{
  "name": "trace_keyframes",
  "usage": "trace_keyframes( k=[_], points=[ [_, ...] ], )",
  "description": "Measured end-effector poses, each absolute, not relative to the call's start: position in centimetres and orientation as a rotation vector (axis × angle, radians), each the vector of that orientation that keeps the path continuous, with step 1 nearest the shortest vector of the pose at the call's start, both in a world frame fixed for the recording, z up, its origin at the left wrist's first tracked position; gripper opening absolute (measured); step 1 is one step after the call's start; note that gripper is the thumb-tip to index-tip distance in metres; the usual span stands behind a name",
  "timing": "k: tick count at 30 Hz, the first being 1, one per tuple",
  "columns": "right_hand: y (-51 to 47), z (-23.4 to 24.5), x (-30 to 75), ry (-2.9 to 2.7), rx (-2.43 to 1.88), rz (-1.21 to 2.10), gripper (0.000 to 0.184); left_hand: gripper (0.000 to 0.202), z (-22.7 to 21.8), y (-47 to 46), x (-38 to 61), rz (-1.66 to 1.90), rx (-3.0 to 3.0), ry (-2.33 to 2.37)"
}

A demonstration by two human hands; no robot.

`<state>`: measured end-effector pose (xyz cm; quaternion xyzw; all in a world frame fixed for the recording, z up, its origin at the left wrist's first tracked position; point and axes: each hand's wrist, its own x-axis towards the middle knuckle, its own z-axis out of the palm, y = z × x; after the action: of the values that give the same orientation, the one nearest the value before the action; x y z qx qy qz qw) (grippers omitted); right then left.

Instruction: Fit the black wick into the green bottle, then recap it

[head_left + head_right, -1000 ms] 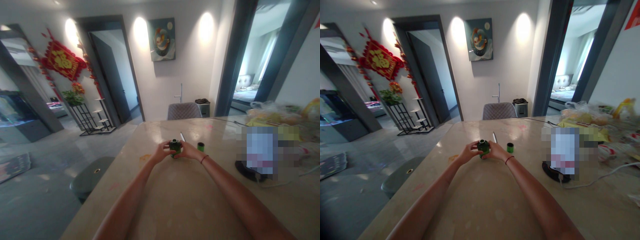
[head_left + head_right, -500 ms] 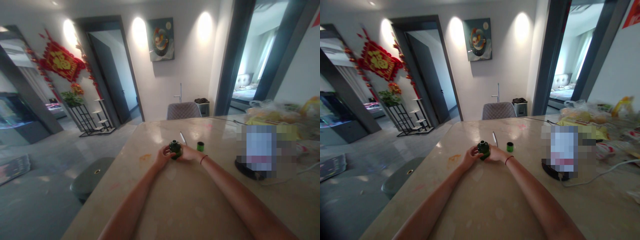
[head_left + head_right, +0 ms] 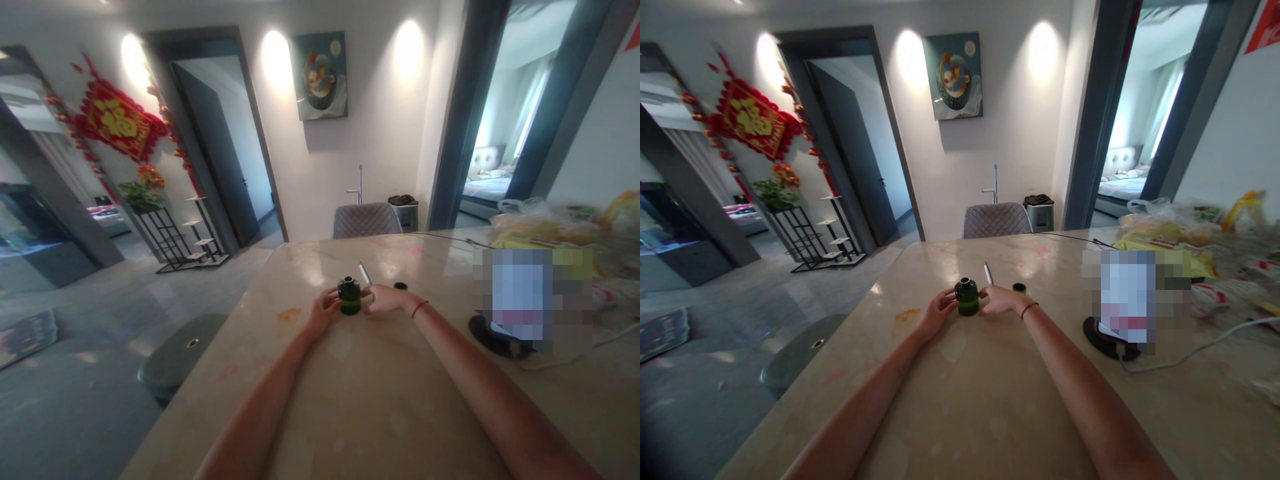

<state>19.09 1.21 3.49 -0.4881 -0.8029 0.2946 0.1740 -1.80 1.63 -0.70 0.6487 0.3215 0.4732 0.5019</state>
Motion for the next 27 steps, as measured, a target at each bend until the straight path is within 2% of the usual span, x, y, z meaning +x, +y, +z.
trace_keyframes(
  k=[4, 8, 18, 27],
  points=[
    [1.4, 3.5, 19.2, -2.327, -1.624, 0.449, 0.038, 0.052, -1.1, 1.7, -1.7, 1.154, 1.58, 0.804],
    [1.0, 2.8, 18.8, -2.393, -1.762, 0.107, 0.03, 0.049, -1.3, 1.7, -1.5, 1.155, 1.598, 0.834],
    [0.8, 2.4, 18.2, -2.511, -1.783, -0.065, 0.021, 0.044, -1.1, 1.5, -1.5, 1.151, 1.615, 0.88],
    [-0.2, 3.3, 17.7, -2.542, -1.779, -0.152, 0.024, 0.043, -1.4, 1.7, -1.6, 1.138, 1.624, 0.869]
  ],
)
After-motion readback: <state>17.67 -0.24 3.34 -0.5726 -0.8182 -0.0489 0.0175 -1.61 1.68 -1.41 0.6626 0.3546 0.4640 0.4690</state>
